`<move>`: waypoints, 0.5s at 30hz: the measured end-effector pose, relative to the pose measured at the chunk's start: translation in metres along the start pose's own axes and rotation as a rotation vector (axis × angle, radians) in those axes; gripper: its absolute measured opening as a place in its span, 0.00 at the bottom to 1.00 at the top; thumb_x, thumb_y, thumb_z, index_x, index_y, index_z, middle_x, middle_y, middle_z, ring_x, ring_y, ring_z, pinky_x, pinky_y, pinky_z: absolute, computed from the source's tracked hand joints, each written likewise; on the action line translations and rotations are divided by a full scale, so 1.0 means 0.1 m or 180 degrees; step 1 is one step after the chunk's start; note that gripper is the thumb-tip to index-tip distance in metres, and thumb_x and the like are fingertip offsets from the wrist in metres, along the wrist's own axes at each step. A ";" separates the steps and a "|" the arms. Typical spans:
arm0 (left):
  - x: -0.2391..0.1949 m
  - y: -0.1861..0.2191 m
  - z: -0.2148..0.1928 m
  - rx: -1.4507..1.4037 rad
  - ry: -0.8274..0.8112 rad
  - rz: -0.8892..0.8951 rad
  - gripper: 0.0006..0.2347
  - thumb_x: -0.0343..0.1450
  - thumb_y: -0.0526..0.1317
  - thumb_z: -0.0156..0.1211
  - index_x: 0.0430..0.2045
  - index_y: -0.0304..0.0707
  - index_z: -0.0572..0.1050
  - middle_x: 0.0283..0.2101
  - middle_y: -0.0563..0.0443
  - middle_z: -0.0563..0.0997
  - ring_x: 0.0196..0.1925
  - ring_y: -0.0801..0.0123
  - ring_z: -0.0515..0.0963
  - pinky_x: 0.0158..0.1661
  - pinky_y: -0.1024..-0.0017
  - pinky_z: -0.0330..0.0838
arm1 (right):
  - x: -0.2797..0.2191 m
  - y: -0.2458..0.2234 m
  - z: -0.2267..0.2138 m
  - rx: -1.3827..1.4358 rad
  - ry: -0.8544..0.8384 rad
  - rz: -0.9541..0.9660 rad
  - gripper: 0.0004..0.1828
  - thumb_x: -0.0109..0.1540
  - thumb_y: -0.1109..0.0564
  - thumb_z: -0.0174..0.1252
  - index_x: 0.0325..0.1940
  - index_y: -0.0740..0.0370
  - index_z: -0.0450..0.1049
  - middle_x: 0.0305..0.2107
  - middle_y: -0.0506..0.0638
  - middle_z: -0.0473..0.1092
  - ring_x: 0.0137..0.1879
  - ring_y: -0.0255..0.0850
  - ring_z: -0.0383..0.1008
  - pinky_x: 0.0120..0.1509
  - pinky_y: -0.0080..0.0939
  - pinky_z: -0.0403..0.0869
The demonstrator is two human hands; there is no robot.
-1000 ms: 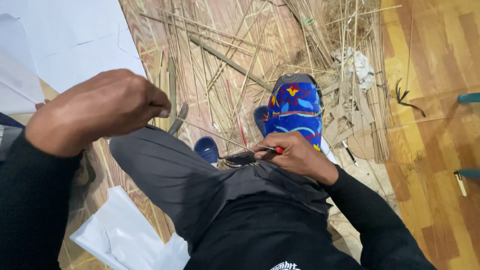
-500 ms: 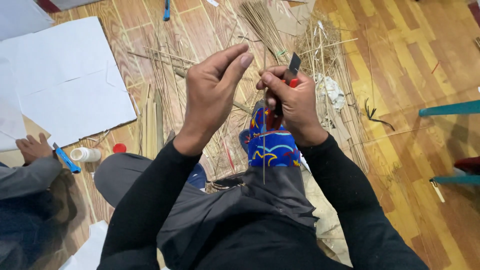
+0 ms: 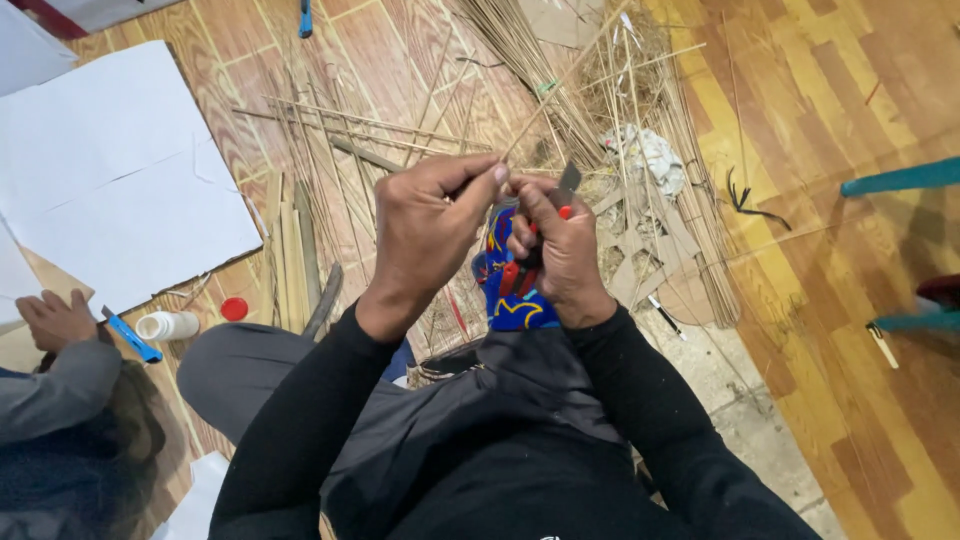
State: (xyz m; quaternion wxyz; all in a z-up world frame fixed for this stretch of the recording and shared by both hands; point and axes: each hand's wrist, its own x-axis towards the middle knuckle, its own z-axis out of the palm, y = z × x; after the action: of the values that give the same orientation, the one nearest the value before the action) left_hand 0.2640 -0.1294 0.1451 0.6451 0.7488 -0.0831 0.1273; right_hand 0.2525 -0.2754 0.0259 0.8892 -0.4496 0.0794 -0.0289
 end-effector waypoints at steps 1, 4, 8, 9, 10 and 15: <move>-0.08 -0.04 0.02 -0.0010 -0.0046 -0.0018 0.04 0.69 0.33 0.71 0.34 0.40 0.86 0.21 0.45 0.84 0.23 0.74 0.82 0.22 0.72 0.79 | -0.01 -0.03 -0.04 0.0004 0.0049 -0.0006 0.08 0.68 0.62 0.58 0.48 0.69 0.75 0.33 0.59 0.74 0.19 0.30 0.60 0.21 0.31 0.65; -0.28 -0.13 0.09 0.0301 -0.0298 -0.0265 0.03 0.68 0.37 0.72 0.32 0.48 0.87 0.19 0.51 0.83 0.22 0.79 0.80 0.22 0.73 0.77 | -0.03 -0.05 -0.17 0.0346 -0.0066 -0.0186 0.11 0.66 0.59 0.63 0.49 0.68 0.76 0.37 0.62 0.74 0.20 0.32 0.62 0.21 0.32 0.66; -0.50 -0.19 0.17 0.0478 -0.0341 0.0091 0.04 0.68 0.33 0.71 0.33 0.43 0.87 0.21 0.46 0.83 0.24 0.64 0.84 0.24 0.69 0.76 | -0.07 0.02 -0.31 0.0507 -0.0187 -0.0128 0.08 0.64 0.63 0.64 0.44 0.73 0.75 0.33 0.62 0.72 0.19 0.31 0.60 0.21 0.32 0.65; -0.55 -0.20 0.18 0.0600 -0.0316 0.0339 0.05 0.68 0.31 0.69 0.34 0.42 0.87 0.23 0.44 0.84 0.26 0.55 0.86 0.25 0.67 0.76 | -0.07 0.02 -0.32 0.0614 -0.0254 -0.0104 0.07 0.64 0.64 0.64 0.42 0.72 0.75 0.32 0.63 0.71 0.19 0.31 0.59 0.20 0.32 0.65; -0.60 -0.25 0.19 0.0587 -0.0325 0.0332 0.05 0.68 0.31 0.69 0.34 0.42 0.87 0.23 0.44 0.84 0.26 0.55 0.86 0.25 0.67 0.76 | -0.07 0.03 -0.38 0.0604 -0.0240 -0.0105 0.07 0.64 0.64 0.64 0.42 0.72 0.75 0.32 0.63 0.71 0.19 0.31 0.59 0.20 0.32 0.65; -0.76 -0.34 0.20 0.1239 -0.0390 0.0907 0.02 0.69 0.30 0.68 0.30 0.37 0.85 0.25 0.46 0.84 0.28 0.57 0.86 0.25 0.70 0.77 | 0.06 -0.02 -0.67 0.0909 -0.0442 -0.0025 0.05 0.69 0.59 0.58 0.44 0.64 0.76 0.38 0.54 0.69 0.21 0.29 0.59 0.22 0.29 0.67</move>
State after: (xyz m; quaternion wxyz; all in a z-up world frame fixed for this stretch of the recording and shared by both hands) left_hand 0.2027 -0.1466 0.0874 0.4580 0.8460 -0.2007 0.1850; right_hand 0.2472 -0.3303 -0.0124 0.9473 -0.3199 0.0111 -0.0123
